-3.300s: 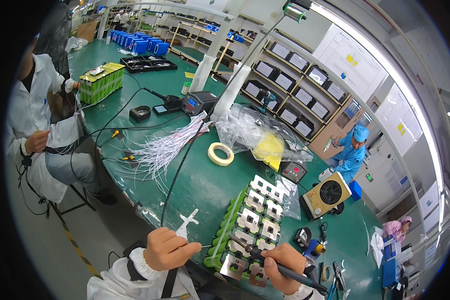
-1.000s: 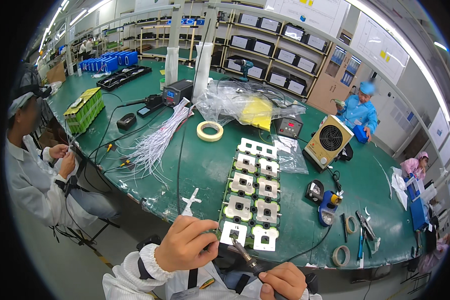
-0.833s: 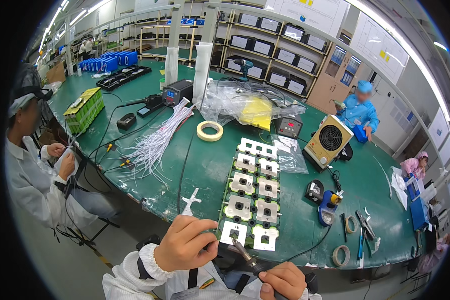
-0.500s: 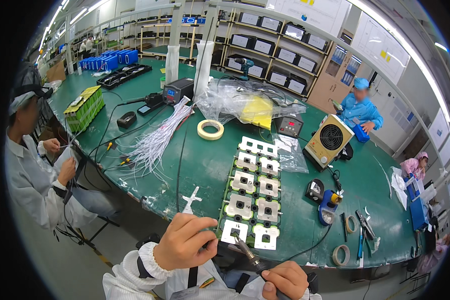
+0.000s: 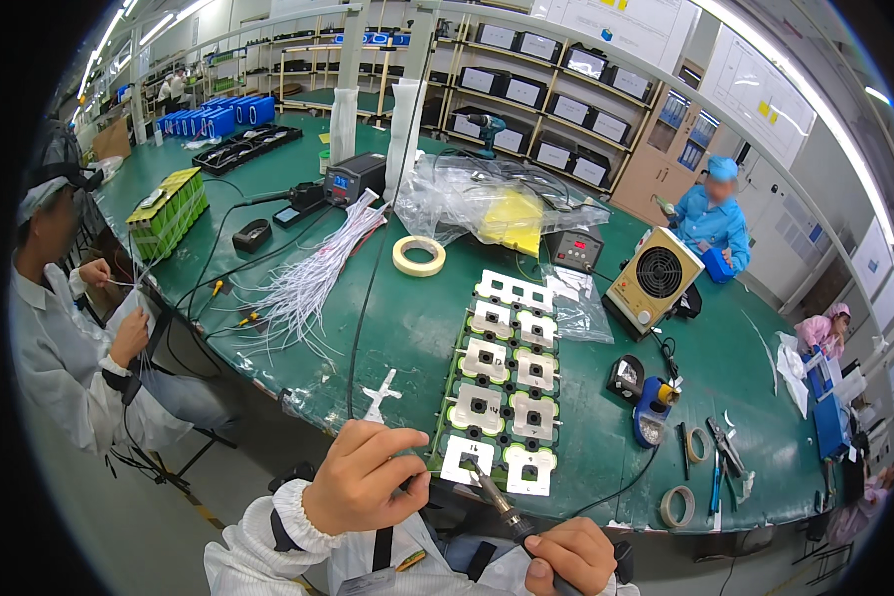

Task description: Soldering metal connectors onto a series of green cylindrical battery cells to assemble a pack.

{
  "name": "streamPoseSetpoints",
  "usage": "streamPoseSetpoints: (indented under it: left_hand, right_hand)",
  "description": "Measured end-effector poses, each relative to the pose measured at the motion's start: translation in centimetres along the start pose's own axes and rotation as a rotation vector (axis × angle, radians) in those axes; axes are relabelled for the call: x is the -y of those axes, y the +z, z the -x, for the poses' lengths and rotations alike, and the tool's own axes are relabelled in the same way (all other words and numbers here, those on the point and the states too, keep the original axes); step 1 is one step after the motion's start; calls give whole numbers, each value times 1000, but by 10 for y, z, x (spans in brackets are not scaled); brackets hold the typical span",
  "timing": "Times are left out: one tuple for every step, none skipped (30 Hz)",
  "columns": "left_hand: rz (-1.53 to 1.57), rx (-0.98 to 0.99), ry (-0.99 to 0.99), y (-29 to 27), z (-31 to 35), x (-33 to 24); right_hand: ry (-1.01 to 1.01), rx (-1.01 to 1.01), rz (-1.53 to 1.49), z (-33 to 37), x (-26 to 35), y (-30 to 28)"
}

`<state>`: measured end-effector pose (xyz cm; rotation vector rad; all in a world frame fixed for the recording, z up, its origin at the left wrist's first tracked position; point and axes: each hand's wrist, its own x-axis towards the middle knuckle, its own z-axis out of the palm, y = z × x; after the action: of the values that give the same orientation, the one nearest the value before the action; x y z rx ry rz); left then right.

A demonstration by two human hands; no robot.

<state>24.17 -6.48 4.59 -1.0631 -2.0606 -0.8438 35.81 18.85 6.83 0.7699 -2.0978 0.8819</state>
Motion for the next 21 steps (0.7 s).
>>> streamPoseSetpoints:
  left_hand:
    - [2,-1,0,0,0,0]
    - [4,-2,-1,0,0,0]
    - [4,-3,-1,1,0,0]
    - [8,-11,6,1,0,0]
    - [12,-18,11,2,0,0]
    - [12,-17,11,2,0,0]
    - [12,-15,10,2,0,1]
    - [12,-12,9,2,1,1]
    - [13,-11,8,3,1,1]
    - [12,-12,8,3,1,1]
    - [10,-13,9,3,1,1]
    - [11,-12,9,3,1,1]
    - [13,-14,8,3,1,1]
    - [15,-15,6,3,1,1]
    - [15,-15,6,3,1,1]
    - [16,-16,7,4,1,1]
    - [16,-18,9,4,1,1]
    - [16,-18,9,4,0,1]
    - [18,-14,8,4,0,0]
    - [19,-11,8,4,0,0]
    - [19,-11,8,4,0,0]
  right_hand:
    - [0,0,0,0,0,0]
    - [-12,-11,-2,0,-1,1]
    - [-24,-21,-3,0,-2,2]
    - [-24,-21,-3,0,-2,2]
    - [-25,-28,-3,1,-2,2]
    - [-25,-35,-4,1,-2,2]
    - [-24,-35,-4,1,-2,2]
    - [-23,-34,-2,1,-2,2]
    - [-21,-33,0,1,-2,2]
    - [-20,-33,-1,1,-2,2]
    - [-19,-35,-1,1,-2,2]
    - [-19,-38,-1,1,-2,2]
    - [-18,-38,0,1,-2,3]
    - [-19,-41,-2,1,-2,3]
    - [-21,-45,-4,1,-3,3]
    - [-20,-45,-4,1,-3,4]
    - [-25,-50,-2,1,-3,4]
    - [-30,-55,0,2,-4,4]
    - [-30,-55,0,2,-4,4]
    - [-28,-53,1,2,-4,4]
    - [-27,-51,2,3,-4,4]
